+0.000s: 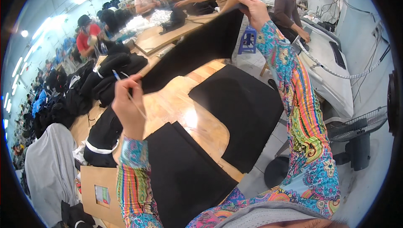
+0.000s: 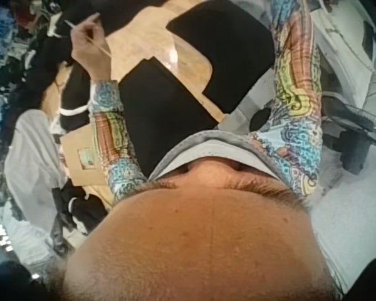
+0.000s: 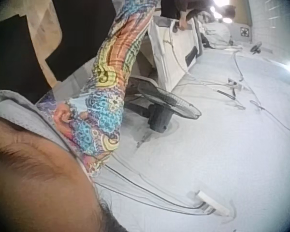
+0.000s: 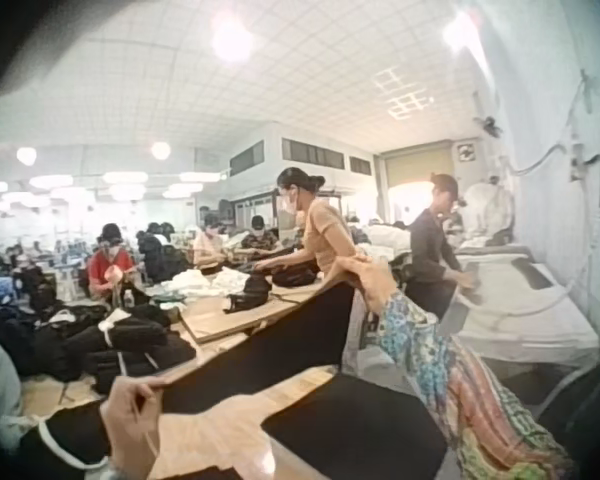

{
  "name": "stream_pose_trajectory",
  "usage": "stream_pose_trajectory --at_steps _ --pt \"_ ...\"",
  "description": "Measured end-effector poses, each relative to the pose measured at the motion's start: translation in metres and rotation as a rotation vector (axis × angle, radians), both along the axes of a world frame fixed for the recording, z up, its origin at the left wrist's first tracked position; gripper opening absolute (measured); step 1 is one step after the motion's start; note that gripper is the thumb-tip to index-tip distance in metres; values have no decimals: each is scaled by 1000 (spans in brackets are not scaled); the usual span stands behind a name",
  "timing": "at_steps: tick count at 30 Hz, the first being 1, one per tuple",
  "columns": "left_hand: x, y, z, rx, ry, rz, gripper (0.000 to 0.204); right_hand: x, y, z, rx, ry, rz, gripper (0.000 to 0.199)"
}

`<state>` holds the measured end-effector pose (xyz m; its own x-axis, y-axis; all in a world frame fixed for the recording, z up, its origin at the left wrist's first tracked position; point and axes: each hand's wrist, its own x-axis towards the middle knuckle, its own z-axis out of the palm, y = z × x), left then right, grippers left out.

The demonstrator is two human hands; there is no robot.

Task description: The person uses a cardboard template with a rectangular cutout to mark a black fabric piece on a wooden table. They place the template on the fabric, trace the cutout's outline with a pen, and then move the template to a new position to repeat the process.

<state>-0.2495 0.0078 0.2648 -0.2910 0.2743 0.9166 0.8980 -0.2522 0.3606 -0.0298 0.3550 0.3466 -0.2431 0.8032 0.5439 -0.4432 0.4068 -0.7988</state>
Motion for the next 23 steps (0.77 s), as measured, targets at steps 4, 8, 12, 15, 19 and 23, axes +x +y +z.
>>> stream_pose_trajectory --at_steps 4,8,12,15,19,23 --pt "58 13 -54 -155 81 -207 13 81 46 -57 -38 -192 -199 38" --pt "92 19 -134 -349 87 -357 20 108 54 -169 -283 -278 -230 40" --pt "130 30 -205 -459 134 -421 18 155 55 -268 -519 -461 -419 45" --pt "163 28 -235 -534 81 -493 15 195 46 -325 -608 -590 -586 44" --pt "184 14 -254 -654 92 -549 16 211 26 -350 -680 -700 -661 43" --pt "204 6 -259 -675 130 -597 18 235 25 -358 -723 -708 -682 40"
